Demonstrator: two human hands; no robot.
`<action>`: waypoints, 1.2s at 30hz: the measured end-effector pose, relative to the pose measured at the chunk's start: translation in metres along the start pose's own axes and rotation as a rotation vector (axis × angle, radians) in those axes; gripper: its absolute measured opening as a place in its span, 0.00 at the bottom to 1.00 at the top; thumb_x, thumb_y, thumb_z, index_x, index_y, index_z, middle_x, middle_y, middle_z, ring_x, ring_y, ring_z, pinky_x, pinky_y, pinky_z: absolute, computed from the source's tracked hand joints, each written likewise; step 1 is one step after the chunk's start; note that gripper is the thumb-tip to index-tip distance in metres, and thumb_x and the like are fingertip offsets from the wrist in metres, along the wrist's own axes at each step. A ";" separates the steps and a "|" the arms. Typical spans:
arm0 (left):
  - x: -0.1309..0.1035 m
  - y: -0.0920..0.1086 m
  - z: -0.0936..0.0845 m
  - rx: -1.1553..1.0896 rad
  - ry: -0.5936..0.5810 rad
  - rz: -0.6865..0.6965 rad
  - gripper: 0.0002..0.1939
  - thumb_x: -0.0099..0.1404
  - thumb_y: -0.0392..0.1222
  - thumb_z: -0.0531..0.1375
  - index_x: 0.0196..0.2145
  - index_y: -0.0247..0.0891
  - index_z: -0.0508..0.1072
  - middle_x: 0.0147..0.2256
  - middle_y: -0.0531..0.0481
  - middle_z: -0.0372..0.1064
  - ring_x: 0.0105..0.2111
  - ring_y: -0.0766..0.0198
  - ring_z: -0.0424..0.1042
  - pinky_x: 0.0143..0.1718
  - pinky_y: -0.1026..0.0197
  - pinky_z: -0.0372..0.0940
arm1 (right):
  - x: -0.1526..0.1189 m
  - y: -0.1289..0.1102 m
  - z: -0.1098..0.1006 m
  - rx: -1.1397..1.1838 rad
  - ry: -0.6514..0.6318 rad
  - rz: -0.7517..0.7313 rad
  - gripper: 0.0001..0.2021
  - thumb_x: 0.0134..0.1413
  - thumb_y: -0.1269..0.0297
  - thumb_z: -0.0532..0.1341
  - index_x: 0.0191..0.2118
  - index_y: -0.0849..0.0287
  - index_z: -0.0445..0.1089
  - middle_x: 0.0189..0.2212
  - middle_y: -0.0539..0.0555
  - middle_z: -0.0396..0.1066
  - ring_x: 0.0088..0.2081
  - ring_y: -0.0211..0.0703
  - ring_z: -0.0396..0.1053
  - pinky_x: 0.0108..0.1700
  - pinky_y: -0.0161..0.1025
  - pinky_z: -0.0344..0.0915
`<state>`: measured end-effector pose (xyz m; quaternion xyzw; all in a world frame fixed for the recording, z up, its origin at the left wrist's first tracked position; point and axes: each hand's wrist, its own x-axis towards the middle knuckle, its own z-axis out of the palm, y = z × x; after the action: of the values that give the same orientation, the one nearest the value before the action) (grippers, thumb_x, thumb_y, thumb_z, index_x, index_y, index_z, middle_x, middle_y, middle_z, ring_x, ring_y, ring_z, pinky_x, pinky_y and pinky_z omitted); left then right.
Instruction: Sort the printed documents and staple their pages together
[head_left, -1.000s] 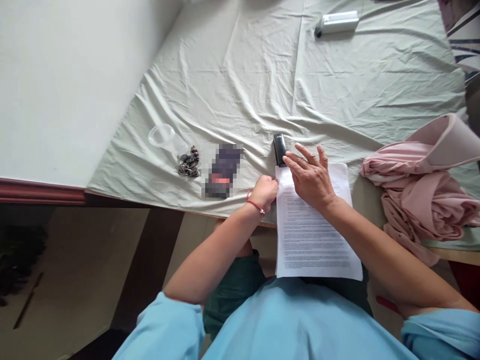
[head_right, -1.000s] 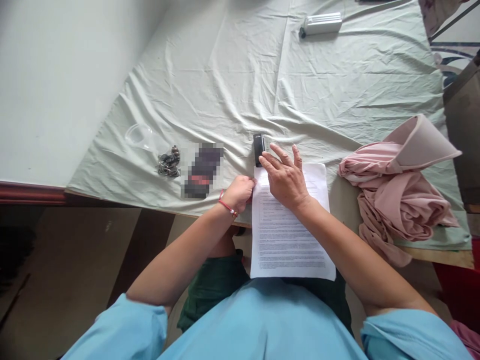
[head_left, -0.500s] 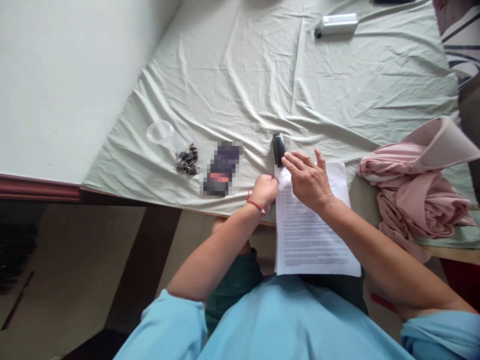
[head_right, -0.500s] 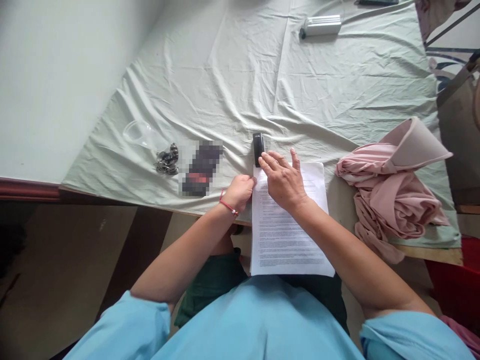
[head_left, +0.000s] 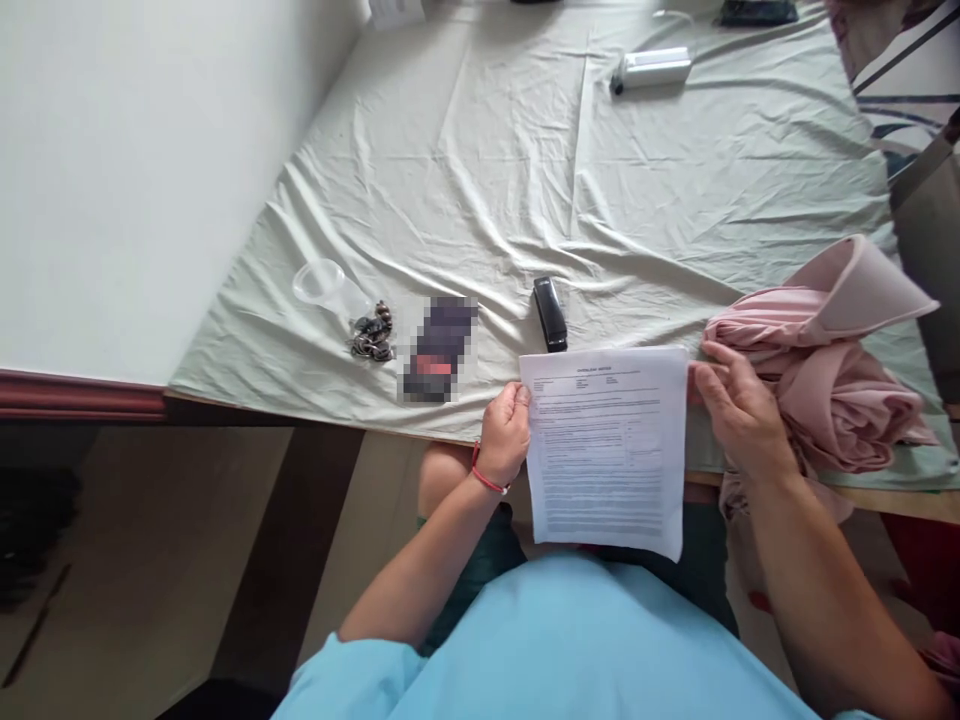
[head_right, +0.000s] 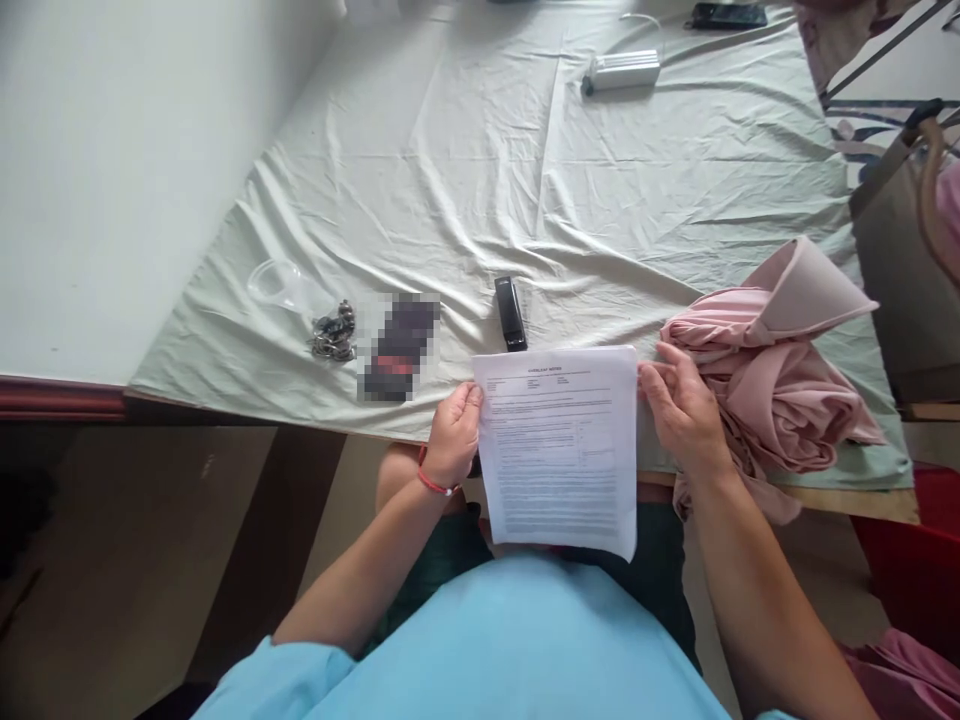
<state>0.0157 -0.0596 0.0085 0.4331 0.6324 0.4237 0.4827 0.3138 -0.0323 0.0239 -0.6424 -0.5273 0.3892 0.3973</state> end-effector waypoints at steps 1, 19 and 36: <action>-0.003 -0.002 -0.001 0.001 0.024 0.006 0.16 0.76 0.52 0.54 0.37 0.39 0.71 0.32 0.50 0.71 0.33 0.62 0.67 0.36 0.63 0.59 | -0.008 0.004 -0.001 0.107 -0.023 0.094 0.31 0.63 0.39 0.62 0.66 0.48 0.65 0.47 0.58 0.81 0.43 0.52 0.81 0.45 0.51 0.80; -0.006 -0.006 -0.002 0.051 0.052 0.089 0.18 0.76 0.55 0.53 0.38 0.40 0.72 0.31 0.52 0.67 0.31 0.64 0.63 0.35 0.64 0.59 | -0.026 0.016 0.027 0.003 0.119 0.017 0.22 0.61 0.38 0.62 0.34 0.54 0.74 0.26 0.51 0.71 0.28 0.44 0.66 0.29 0.40 0.64; -0.005 -0.011 -0.001 -0.051 -0.020 0.124 0.22 0.75 0.60 0.56 0.35 0.38 0.71 0.29 0.52 0.64 0.29 0.66 0.61 0.31 0.64 0.58 | -0.024 0.025 0.034 0.085 0.173 -0.031 0.19 0.64 0.43 0.63 0.34 0.55 0.73 0.24 0.48 0.67 0.26 0.39 0.61 0.29 0.36 0.59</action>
<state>0.0139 -0.0680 -0.0007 0.4630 0.5885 0.4646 0.4727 0.2889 -0.0560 -0.0104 -0.6478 -0.4841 0.3480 0.4743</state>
